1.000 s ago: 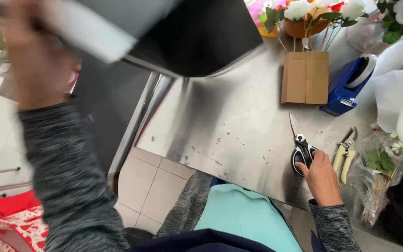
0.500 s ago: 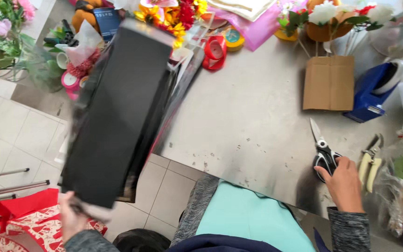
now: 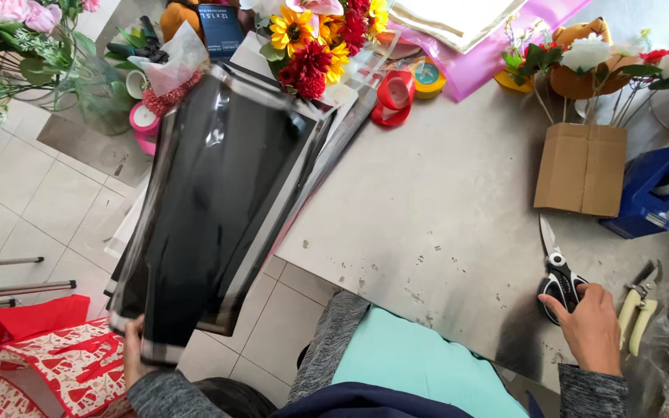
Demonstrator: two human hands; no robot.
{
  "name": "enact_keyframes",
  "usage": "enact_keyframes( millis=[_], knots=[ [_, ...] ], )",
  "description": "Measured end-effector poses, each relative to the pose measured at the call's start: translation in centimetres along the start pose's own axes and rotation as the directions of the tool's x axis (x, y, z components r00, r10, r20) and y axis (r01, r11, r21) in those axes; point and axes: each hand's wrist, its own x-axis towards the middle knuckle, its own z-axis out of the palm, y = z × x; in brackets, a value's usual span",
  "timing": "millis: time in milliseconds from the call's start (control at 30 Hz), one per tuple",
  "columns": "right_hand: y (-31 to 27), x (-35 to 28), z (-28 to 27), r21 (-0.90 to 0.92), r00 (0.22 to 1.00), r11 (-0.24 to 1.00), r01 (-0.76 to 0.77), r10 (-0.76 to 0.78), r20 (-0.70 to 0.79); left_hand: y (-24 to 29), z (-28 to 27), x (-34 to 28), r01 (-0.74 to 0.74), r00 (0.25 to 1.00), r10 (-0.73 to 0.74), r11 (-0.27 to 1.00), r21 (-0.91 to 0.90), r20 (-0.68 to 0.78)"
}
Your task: The person cuts a sheet of black material using scissors and then folds it into a specific shape on the table. The person uses tape to secure the folded material.
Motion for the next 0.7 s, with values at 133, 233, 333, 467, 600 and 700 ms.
enact_keyframes(
  millis=[133, 233, 333, 467, 600, 700],
  knots=[
    [0.0, -0.2, 0.2, 0.048, 0.999, 0.998, -0.04, 0.04, -0.009, -1.7, -1.6, -1.2, 0.145, 0.979, -0.161, 0.982, -0.125, -0.128],
    [0.3, -0.1, 0.5, 0.025, 0.994, 0.999, 0.032, -0.03, -0.105, -4.6, -3.7, 1.5, 0.254, 0.966, -0.251, 0.967, 0.034, -0.063],
    [-1.0, -0.1, -0.9, 0.057, 0.999, 0.997, -0.048, 0.048, 0.01, 0.6, 0.3, -1.8, 0.306, 0.942, -0.327, 0.929, -0.21, -0.072],
    [-0.5, -0.1, 0.0, 0.058, 0.998, 0.996, -0.067, 0.067, -0.008, 2.3, 3.3, -0.7, 0.083, 0.972, -0.168, 0.898, -0.432, -0.164],
    [3.7, -0.2, 3.4, -0.194, 0.971, 0.98, 0.054, -0.097, -0.217, 1.0, 3.9, 2.6, -0.035, 0.994, -0.025, 0.857, -0.514, -0.11],
    [1.6, -1.1, 0.6, -0.066, 0.991, 0.997, -0.032, 0.023, -0.134, 2.3, 5.9, 2.2, 0.089, 0.986, -0.151, 0.846, -0.526, -0.076]
  ],
)
